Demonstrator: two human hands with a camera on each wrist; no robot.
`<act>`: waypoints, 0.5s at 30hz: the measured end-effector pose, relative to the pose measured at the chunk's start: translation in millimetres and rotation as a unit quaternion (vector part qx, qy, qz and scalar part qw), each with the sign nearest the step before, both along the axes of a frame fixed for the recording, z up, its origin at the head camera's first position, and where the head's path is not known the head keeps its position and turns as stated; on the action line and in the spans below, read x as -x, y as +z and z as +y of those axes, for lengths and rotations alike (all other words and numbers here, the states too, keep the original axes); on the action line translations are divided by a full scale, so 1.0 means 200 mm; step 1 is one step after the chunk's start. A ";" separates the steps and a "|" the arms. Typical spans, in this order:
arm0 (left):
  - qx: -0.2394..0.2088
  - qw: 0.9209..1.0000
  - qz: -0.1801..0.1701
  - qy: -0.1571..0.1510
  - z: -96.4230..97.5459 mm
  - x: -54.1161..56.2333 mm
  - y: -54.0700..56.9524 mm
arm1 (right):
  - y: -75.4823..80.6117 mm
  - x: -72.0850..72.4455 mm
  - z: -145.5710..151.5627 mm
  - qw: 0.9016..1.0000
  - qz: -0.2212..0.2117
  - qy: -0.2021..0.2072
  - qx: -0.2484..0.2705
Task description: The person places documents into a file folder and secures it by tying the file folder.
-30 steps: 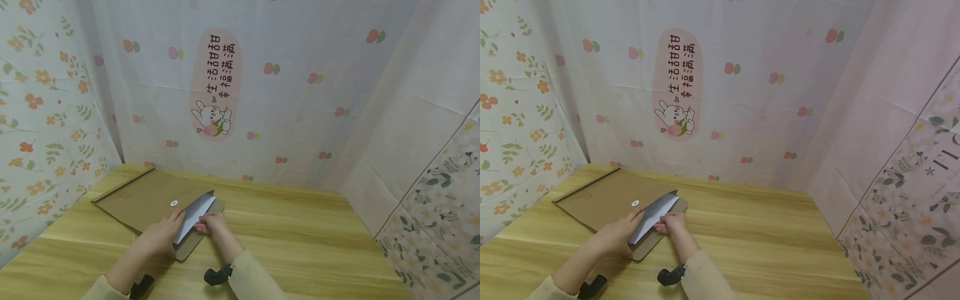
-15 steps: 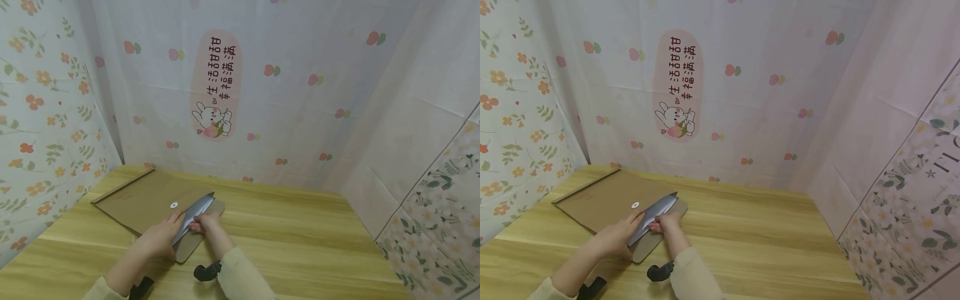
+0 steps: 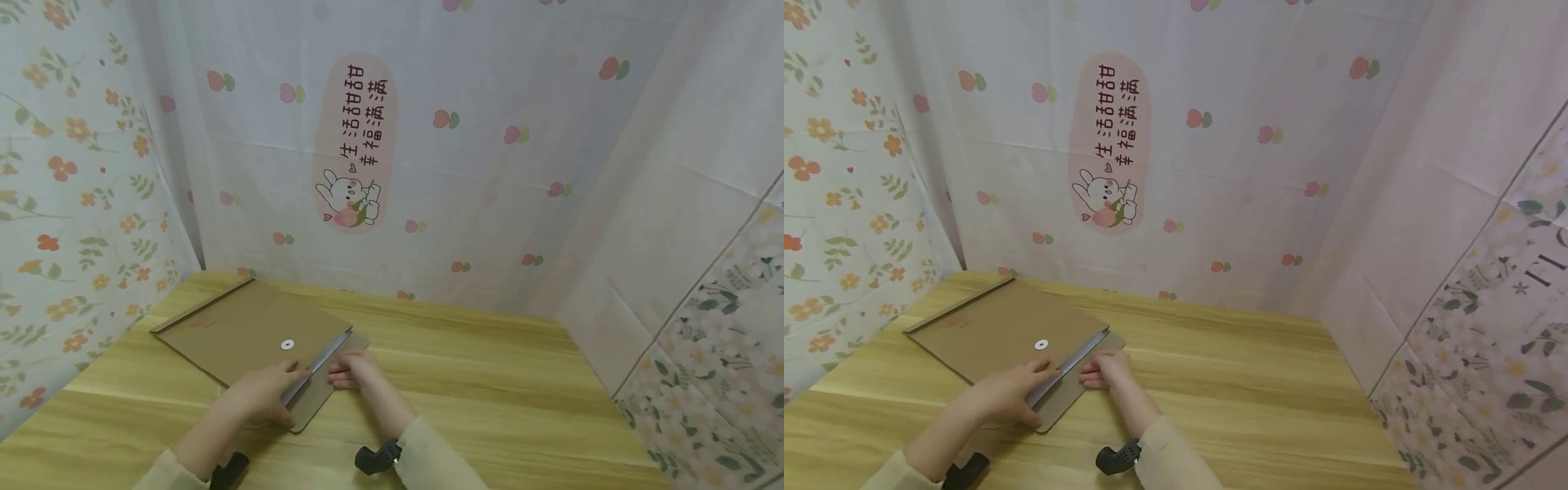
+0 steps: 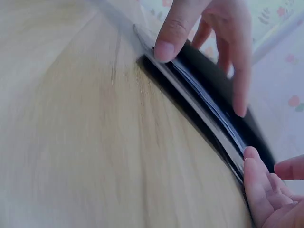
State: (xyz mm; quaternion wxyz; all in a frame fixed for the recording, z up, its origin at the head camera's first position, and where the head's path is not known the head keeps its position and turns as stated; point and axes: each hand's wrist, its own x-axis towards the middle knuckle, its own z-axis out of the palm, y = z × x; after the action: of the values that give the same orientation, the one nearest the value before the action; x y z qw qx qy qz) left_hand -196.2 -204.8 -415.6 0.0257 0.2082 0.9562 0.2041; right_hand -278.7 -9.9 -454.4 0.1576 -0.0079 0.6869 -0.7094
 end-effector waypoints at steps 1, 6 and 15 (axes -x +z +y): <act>-0.004 1.000 -0.007 -0.005 -0.01 0.00 -0.01 | 0.00 0.00 0.02 1.000 0.000 0.002 -0.001; -0.039 0.996 -0.050 -0.054 -0.08 0.05 -0.02 | 0.02 0.00 0.08 1.000 0.004 -0.001 -0.007; -0.105 0.992 0.003 -0.065 -0.37 0.18 0.03 | 0.05 -0.10 0.16 0.999 -0.003 0.020 0.030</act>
State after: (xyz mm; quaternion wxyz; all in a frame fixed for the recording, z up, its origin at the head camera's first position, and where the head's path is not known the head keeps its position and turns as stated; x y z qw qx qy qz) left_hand -231.9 -278.1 -409.9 0.0137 0.2720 0.9142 0.3002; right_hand -258.6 23.0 -445.2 0.1737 -0.0239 0.6646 -0.7264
